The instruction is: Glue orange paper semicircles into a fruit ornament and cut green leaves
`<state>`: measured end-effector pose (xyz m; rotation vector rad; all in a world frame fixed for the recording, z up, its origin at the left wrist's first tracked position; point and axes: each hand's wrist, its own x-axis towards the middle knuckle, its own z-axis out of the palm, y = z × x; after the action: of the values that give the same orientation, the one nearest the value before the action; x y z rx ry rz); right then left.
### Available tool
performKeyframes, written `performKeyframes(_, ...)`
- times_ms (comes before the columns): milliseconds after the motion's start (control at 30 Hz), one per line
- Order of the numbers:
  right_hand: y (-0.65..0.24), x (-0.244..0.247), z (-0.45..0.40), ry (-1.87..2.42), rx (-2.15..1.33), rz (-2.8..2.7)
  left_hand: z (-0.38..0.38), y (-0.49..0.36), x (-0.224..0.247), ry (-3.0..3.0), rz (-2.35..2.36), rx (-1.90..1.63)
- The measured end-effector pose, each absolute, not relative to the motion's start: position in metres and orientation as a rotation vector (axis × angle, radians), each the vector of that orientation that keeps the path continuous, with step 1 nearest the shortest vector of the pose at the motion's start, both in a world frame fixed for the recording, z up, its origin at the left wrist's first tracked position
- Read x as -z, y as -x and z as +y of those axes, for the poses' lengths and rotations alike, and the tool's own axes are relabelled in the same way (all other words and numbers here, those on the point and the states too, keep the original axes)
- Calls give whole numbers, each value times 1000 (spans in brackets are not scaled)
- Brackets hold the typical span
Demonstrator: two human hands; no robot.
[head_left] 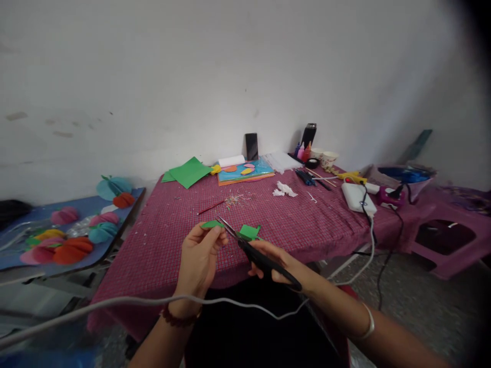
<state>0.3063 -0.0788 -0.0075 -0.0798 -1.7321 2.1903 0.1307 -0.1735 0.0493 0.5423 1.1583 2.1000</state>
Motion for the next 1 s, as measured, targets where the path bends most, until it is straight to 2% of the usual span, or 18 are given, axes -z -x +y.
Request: performKeyframes(1000, -299, 26, -85, 135, -2151, -1641, -168, -138, -45, -590, 1372, -1952)
